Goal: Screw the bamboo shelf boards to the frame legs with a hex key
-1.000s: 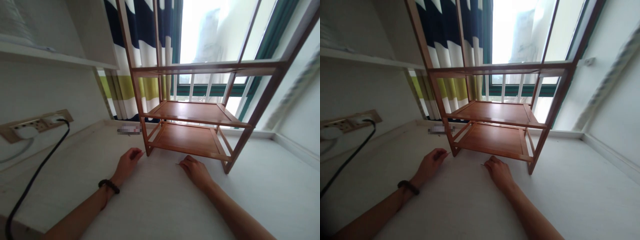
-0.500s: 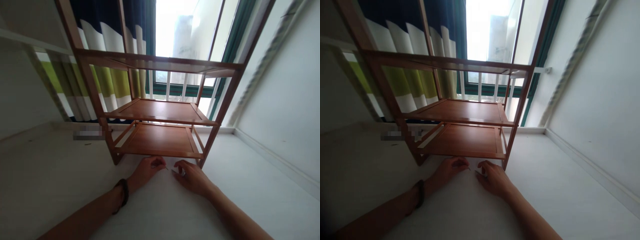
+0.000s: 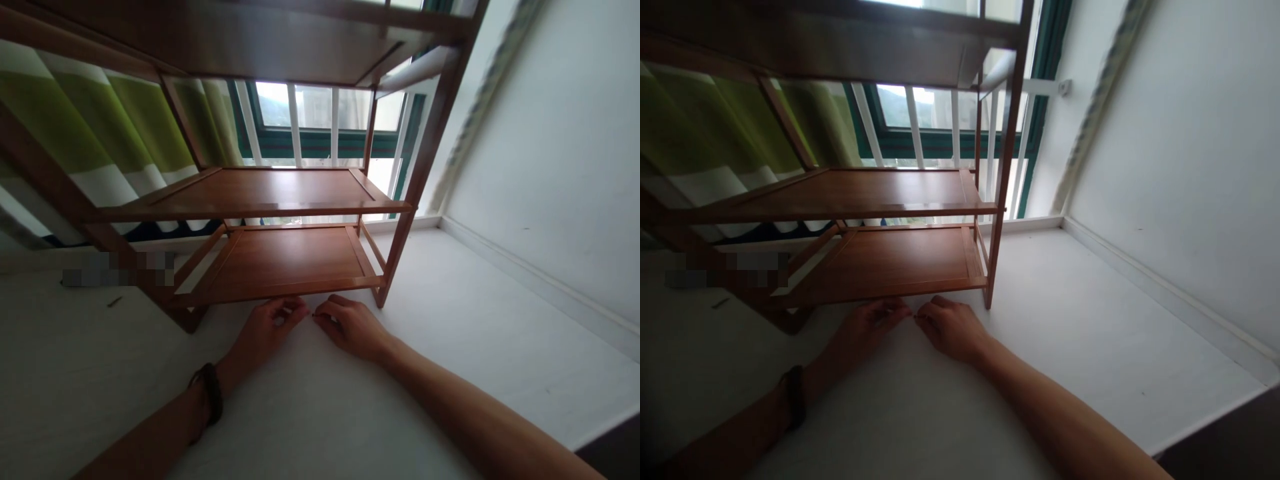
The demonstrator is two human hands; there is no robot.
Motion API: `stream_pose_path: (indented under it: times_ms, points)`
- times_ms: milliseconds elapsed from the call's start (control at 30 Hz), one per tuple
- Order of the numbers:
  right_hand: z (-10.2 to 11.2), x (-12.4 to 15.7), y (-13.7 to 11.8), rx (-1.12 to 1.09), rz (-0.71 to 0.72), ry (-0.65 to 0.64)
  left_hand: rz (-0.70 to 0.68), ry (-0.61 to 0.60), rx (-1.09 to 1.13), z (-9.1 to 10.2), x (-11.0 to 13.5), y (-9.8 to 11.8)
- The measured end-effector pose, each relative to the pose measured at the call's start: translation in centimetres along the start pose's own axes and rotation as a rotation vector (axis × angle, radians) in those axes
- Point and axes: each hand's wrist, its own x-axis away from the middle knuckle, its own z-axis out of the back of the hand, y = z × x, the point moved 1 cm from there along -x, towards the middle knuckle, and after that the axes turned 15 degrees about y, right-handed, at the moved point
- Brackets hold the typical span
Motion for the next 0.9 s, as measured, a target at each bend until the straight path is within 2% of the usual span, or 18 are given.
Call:
stream_pose_path:
  times_ms: [133,200,300,433,533,600,633,700,800,900]
  points:
    - [0.4,0.0,0.4,0.024,-0.013,0.104,0.220,0.079,0.442,-0.1,-0.4,-0.4]
    - [0.7,0.1,0.2,0.028,0.046,0.133,0.337,0.157,0.607,-0.1,-0.6,-0.3]
    - [1.8,0.2,-0.4,0.013,0.199,0.195,0.406,0.249,0.646,-0.2,-0.9,0.0]
    - [4.3,0.3,-0.7,-0.061,0.278,0.457,0.366,0.370,0.654,0.0,-1.4,0.3]
    - [6.2,0.1,-0.1,-0.094,0.199,0.746,0.365,0.449,0.649,0.4,-1.6,0.3]
    - [7.1,-0.2,0.7,-0.077,0.062,0.906,0.375,0.511,0.640,0.8,-1.7,0.3]
    - [7.3,-0.3,1.2,-0.065,-0.019,0.941,0.377,0.545,0.641,1.0,-1.7,0.4]
    - [7.3,-0.6,2.4,-0.048,-0.154,0.915,0.382,0.611,0.648,1.5,-1.6,0.5]
    - [6.3,-0.7,4.6,-0.041,-0.246,0.738,0.427,0.697,0.645,2.3,-1.5,0.4]
    - [4.6,-0.3,6.7,-0.068,-0.304,0.637,0.427,0.662,0.641,2.7,-1.2,0.3]
